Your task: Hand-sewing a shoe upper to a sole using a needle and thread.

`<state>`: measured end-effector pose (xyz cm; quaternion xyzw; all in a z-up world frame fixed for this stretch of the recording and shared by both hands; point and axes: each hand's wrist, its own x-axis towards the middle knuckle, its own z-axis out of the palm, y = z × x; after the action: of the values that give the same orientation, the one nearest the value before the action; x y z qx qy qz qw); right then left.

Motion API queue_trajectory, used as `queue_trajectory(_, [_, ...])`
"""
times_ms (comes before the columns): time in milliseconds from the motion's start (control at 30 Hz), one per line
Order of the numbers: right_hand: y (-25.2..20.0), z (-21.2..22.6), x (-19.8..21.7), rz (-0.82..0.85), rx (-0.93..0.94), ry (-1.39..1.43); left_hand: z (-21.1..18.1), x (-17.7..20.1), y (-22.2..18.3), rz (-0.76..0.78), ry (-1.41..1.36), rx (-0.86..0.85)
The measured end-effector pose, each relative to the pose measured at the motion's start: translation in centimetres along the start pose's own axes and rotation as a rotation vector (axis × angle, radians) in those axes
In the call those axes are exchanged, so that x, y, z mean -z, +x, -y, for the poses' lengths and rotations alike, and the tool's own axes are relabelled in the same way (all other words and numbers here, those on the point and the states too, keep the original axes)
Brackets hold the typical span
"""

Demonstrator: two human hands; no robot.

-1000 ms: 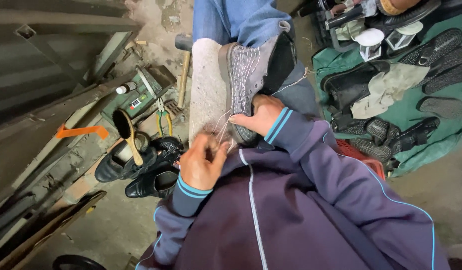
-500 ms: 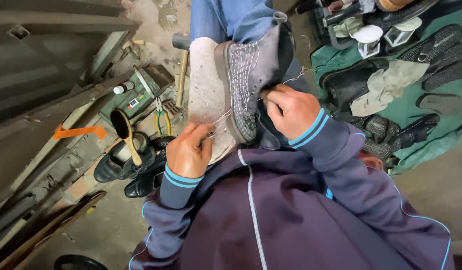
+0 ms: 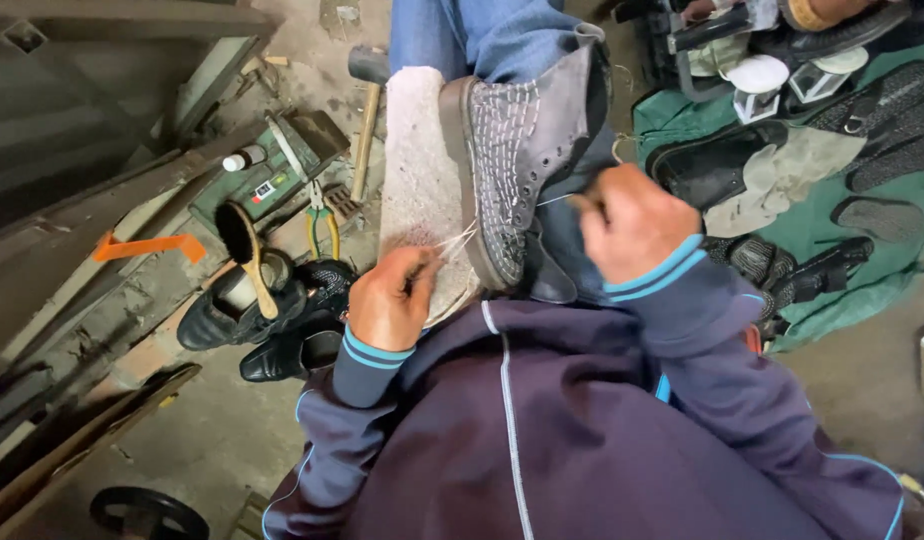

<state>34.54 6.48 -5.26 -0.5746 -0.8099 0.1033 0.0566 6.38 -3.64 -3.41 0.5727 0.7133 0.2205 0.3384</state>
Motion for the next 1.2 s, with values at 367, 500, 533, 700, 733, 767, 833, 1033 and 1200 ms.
queue_trajectory(367, [-2.3, -13.6, 1.4, 0.069, -0.234, -0.022, -0.4, 3.0, -0.1, 0.214, -0.423, 0.009])
queue_trajectory(500, [-0.4, -8.7, 3.2, 0.022, -0.031, 0.163, -3.0, 4.4, 0.3, 0.219, -0.532, -0.033])
queue_trajectory(533, [-0.2, -7.2, 2.4, 0.020, -0.034, 0.164, -3.2, 4.5, 0.7, 0.221, -0.530, -0.035])
queue_trajectory(700, [0.6, 0.5, 0.9, -0.195, 0.210, 0.264, -4.6, 4.4, 1.5, 0.095, -0.670, -0.177])
queue_trajectory(733, [0.5, 0.8, 0.3, -0.199, 0.207, 0.263, -5.7, 4.5, 1.7, 0.098, -0.668, -0.181])
queue_trajectory(767, [0.3, 1.1, -0.2, -0.191, 0.218, 0.201, -6.7, 4.6, 1.7, 0.081, -0.681, -0.148])
queue_trajectory(833, [-0.1, 1.4, -0.7, -0.183, 0.235, 0.140, -6.9, 3.7, 1.5, 0.060, -0.693, -0.113])
queue_trajectory(1033, [-0.1, 0.7, 0.9, -0.013, 0.149, 0.408, -4.1, -0.7, 1.1, -0.177, -0.285, -0.007])
queue_trajectory(1200, [1.2, 1.1, 2.1, 0.245, -0.179, 1.816, -4.5, -1.9, 0.9, 0.132, 0.265, 0.252])
